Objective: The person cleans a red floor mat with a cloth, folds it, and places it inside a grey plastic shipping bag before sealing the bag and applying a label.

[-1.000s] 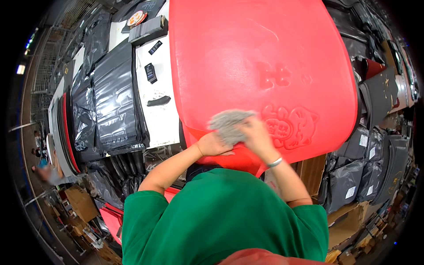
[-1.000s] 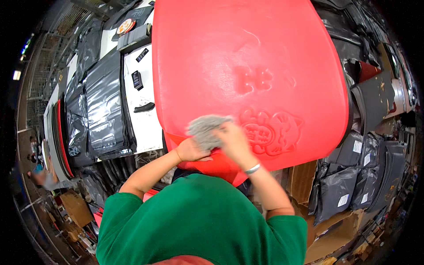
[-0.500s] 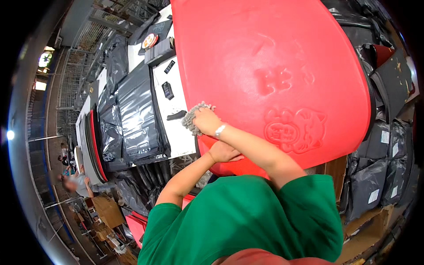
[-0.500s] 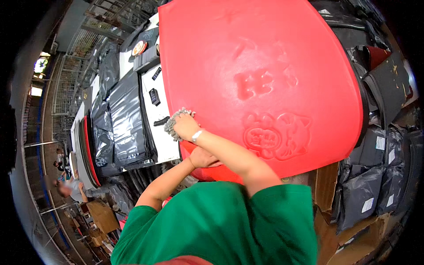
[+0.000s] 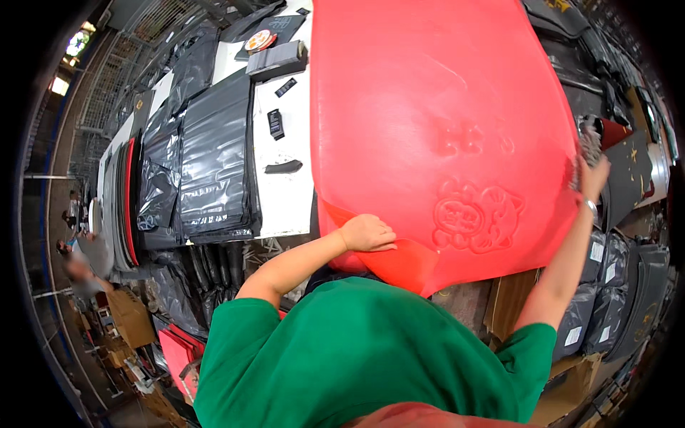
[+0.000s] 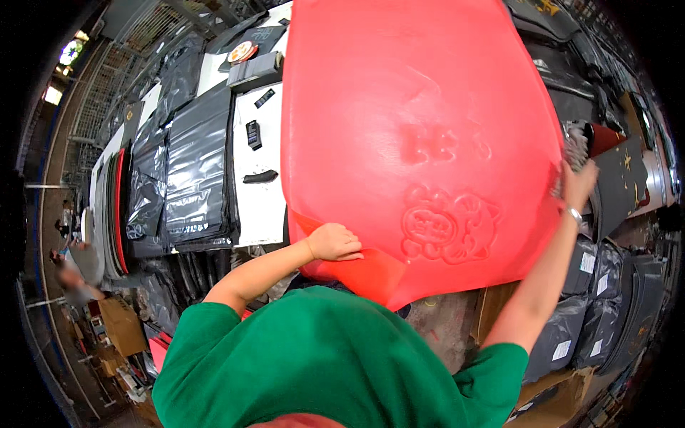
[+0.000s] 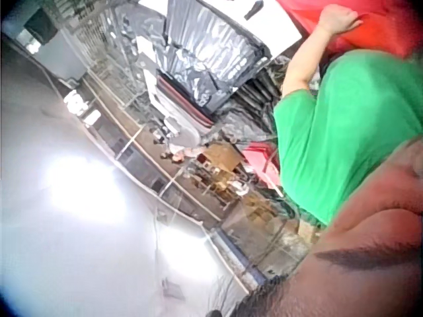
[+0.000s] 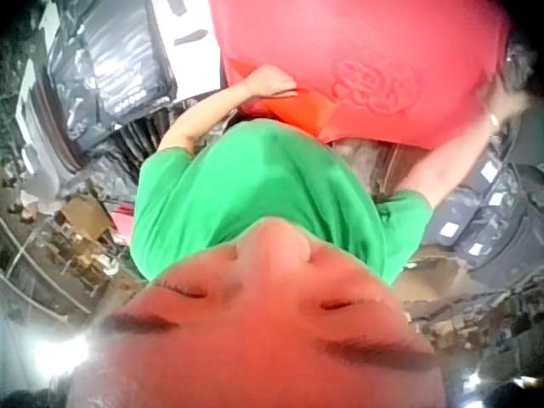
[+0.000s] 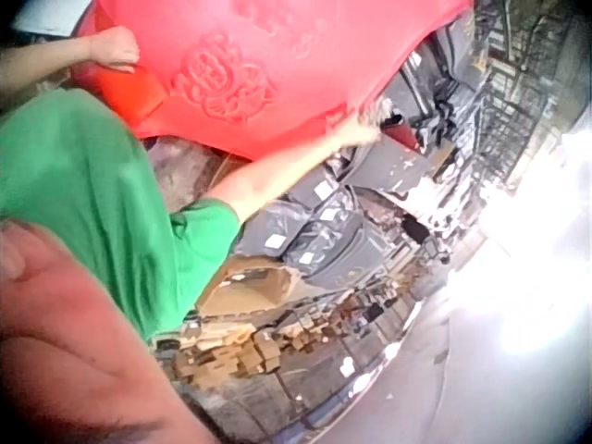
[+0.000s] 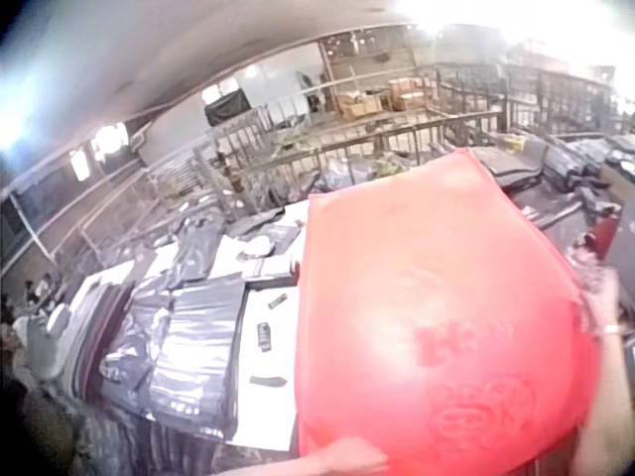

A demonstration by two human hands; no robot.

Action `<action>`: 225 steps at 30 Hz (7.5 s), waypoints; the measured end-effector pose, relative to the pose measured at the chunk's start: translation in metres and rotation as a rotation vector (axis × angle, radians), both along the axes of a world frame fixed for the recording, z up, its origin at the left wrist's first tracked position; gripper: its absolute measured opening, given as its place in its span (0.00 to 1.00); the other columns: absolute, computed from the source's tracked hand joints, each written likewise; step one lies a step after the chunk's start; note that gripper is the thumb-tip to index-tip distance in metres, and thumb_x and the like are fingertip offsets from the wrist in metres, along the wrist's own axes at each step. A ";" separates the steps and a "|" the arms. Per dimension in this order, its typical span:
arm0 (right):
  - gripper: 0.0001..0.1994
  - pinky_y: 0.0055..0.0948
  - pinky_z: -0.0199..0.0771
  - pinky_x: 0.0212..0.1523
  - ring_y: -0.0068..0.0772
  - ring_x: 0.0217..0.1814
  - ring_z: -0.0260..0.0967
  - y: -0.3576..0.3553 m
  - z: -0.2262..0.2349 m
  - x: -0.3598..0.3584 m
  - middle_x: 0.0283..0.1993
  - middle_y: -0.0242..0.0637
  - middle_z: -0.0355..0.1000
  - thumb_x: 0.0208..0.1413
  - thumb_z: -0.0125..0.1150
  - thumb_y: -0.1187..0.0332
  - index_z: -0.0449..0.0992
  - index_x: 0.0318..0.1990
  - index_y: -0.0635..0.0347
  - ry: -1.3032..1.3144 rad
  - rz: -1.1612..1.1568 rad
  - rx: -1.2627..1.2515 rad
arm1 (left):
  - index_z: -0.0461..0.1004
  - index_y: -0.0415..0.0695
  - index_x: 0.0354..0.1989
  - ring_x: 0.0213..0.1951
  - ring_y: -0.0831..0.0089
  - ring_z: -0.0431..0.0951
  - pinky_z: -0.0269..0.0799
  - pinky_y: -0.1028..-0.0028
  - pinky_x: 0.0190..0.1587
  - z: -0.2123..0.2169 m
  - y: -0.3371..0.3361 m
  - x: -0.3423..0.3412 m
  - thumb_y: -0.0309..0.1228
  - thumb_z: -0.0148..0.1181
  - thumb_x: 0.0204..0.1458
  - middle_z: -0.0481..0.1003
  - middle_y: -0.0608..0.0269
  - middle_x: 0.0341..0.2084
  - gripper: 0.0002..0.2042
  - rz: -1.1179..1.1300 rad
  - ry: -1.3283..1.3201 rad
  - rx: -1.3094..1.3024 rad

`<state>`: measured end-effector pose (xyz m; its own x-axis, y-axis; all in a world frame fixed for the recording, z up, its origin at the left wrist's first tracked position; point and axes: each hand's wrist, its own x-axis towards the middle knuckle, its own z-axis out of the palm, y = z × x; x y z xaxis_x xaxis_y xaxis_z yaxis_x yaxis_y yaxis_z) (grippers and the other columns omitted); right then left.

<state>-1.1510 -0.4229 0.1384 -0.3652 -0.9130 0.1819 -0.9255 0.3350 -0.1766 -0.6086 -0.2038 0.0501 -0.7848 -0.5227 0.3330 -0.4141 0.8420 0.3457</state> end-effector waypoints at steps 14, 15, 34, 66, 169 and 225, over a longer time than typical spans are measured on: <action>0.30 0.25 0.65 0.48 0.26 0.47 0.65 0.336 0.010 0.369 0.49 0.41 0.67 0.40 0.63 0.79 0.62 0.56 0.69 -1.091 0.056 0.203 | 0.71 0.48 0.23 0.26 0.68 0.73 0.66 0.69 0.28 0.032 0.019 0.031 0.36 0.57 0.47 0.72 0.66 0.19 0.07 -0.179 0.402 0.284; 0.26 0.25 0.66 0.46 0.25 0.44 0.65 0.346 0.011 0.371 0.45 0.39 0.68 0.41 0.63 0.78 0.65 0.52 0.70 -1.034 0.001 0.277 | 0.71 0.48 0.23 0.27 0.68 0.73 0.67 0.69 0.29 0.032 0.019 0.040 0.36 0.57 0.47 0.72 0.66 0.21 0.07 -0.203 0.457 0.274; 0.09 0.20 0.66 0.42 0.21 0.37 0.67 0.405 0.011 0.405 0.35 0.33 0.73 0.48 0.56 0.80 0.75 0.39 0.72 -0.899 -0.272 -0.075 | 0.68 0.40 0.49 0.58 0.63 0.62 0.55 0.59 0.59 -0.086 -0.156 0.369 0.42 0.63 0.40 0.63 0.56 0.56 0.28 0.818 -0.349 0.237; 0.10 0.24 0.59 0.22 0.15 0.22 0.54 0.297 0.047 0.313 0.19 0.28 0.68 0.46 0.64 0.67 0.73 0.24 0.65 -0.872 -0.035 -0.370 | 0.72 0.37 0.40 0.38 0.75 0.71 0.65 0.76 0.44 0.099 -0.173 0.116 0.31 0.43 0.59 0.73 0.62 0.34 0.12 0.624 1.164 0.408; 0.28 0.31 0.76 0.36 0.31 0.45 0.70 0.377 -0.091 0.406 0.54 0.42 0.65 0.55 0.55 0.63 0.51 0.60 0.59 -1.667 -0.709 -0.305 | 0.69 0.46 0.48 0.48 0.61 0.71 0.64 0.65 0.52 0.112 -0.342 -0.054 0.32 0.54 0.49 0.72 0.55 0.45 0.16 -0.189 0.261 0.212; 0.35 0.33 0.55 0.60 0.35 0.60 0.56 0.441 -0.141 0.458 0.60 0.43 0.57 0.49 0.62 0.66 0.48 0.61 0.64 -1.661 -0.179 -0.536 | 0.61 0.31 0.51 0.41 0.60 0.75 0.69 0.69 0.45 -0.017 0.040 0.207 0.54 0.58 0.42 0.74 0.45 0.40 0.38 0.428 -0.102 0.975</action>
